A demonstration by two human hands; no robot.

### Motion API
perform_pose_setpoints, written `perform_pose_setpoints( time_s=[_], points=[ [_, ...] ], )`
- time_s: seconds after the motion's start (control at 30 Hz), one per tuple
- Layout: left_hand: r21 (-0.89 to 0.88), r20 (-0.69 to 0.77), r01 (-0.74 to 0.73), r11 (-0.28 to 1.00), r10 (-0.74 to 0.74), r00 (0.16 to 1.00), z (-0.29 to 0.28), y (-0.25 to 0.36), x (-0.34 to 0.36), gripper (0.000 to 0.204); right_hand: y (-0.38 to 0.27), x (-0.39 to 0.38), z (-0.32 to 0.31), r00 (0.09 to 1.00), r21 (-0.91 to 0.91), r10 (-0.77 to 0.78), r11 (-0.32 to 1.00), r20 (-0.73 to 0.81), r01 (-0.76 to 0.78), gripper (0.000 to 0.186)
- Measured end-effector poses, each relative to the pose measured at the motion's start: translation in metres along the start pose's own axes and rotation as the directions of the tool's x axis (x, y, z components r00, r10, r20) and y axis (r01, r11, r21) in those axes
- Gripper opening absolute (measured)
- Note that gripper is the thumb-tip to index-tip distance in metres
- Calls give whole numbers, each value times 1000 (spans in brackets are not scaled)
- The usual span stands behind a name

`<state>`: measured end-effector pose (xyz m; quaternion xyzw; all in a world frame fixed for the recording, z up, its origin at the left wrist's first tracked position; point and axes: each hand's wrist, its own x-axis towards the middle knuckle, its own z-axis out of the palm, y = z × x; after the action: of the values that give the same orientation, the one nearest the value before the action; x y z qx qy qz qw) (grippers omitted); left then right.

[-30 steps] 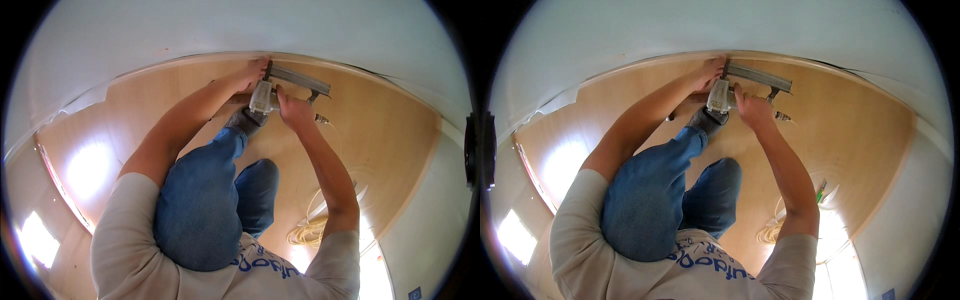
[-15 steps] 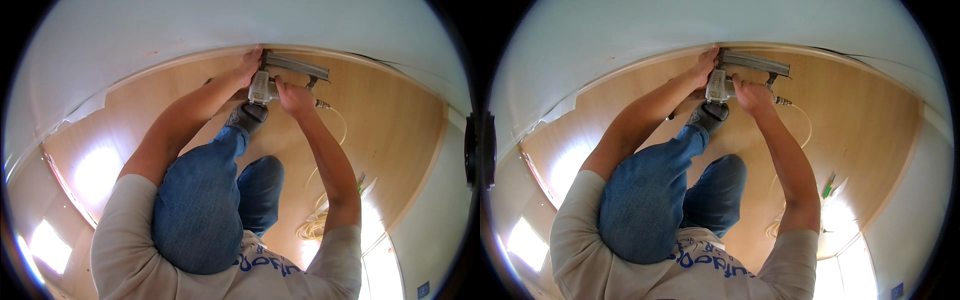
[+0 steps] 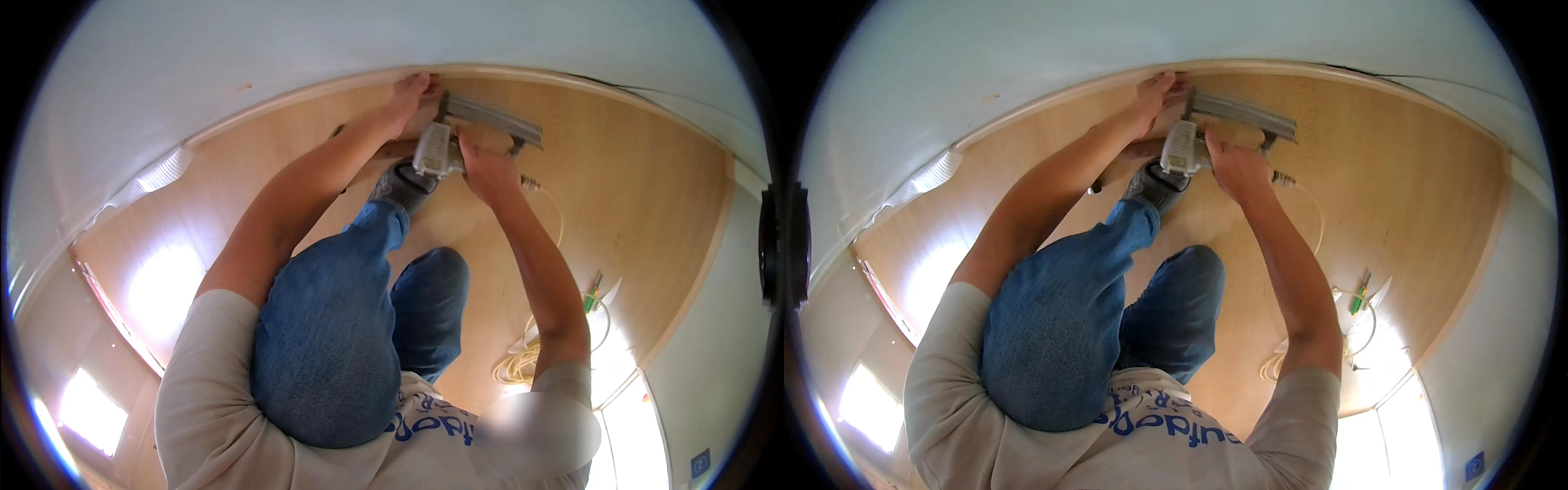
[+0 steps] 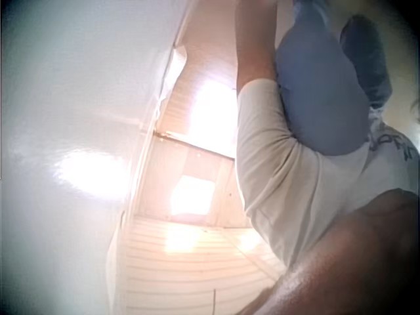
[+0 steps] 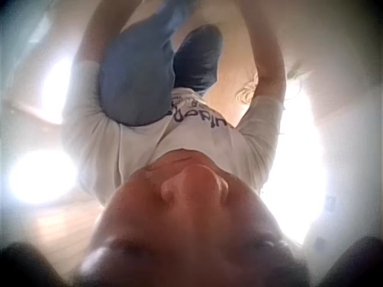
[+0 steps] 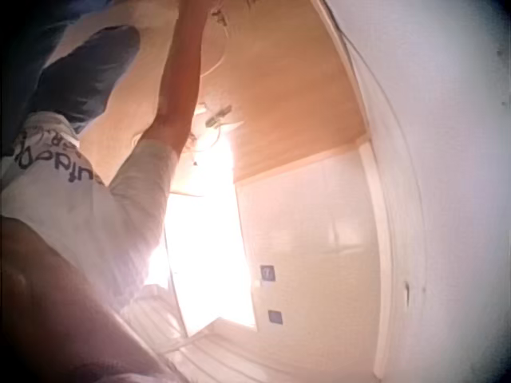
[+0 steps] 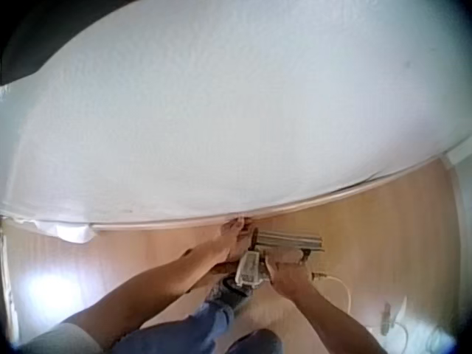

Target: The person installs baseboard trim along the floor by aligning the wooden pieces against the wall, hammering them into place, and using a pneumatic nail gun to secure them. They also use a utility knife to trim materials and work with electrical components for a light fixture.

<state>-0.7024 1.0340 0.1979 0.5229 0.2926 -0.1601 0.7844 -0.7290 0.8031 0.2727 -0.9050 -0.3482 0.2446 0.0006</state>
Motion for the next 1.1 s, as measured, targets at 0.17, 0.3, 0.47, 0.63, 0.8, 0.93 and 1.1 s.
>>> perform_pose_setpoints(
  time_s=[0.17, 0.3, 0.47, 0.63, 0.8, 0.93, 1.1],
  points=[
    [266, 76, -206, 942, 193, 978, 5, -25, -12, 34, 4, -85, 47, 945, 148, 324, 934, 41, -326, 87],
    [-5, 1, -385, 923, 385, 923, -12, -25, -7, 29, -1, -139, 70, 851, 182, 512, 831, 121, -526, 86],
    [102, -194, -314, 944, 328, 924, -76, -62, -42, 12, 8, -215, 129, 812, 274, 573, 803, -109, -530, 87],
    [626, 26, -434, 648, 539, 842, -87, -50, -66, 12, 7, -236, 174, 838, 273, 484, 866, -251, -419, 83],
    [973, 226, -199, -114, 346, 911, 3, 30, -103, 16, 6, -237, 173, 810, 228, 531, 845, -249, -484, 80],
    [985, 169, -146, -95, 322, 932, 18, 33, -102, 18, 5, -238, 174, 801, 311, 550, 824, -237, -473, 78],
    [969, 164, -230, 89, 464, 870, 13, 36, -99, 23, 9, -236, 183, 786, 314, 574, 808, -230, -498, 83]
  ],
)
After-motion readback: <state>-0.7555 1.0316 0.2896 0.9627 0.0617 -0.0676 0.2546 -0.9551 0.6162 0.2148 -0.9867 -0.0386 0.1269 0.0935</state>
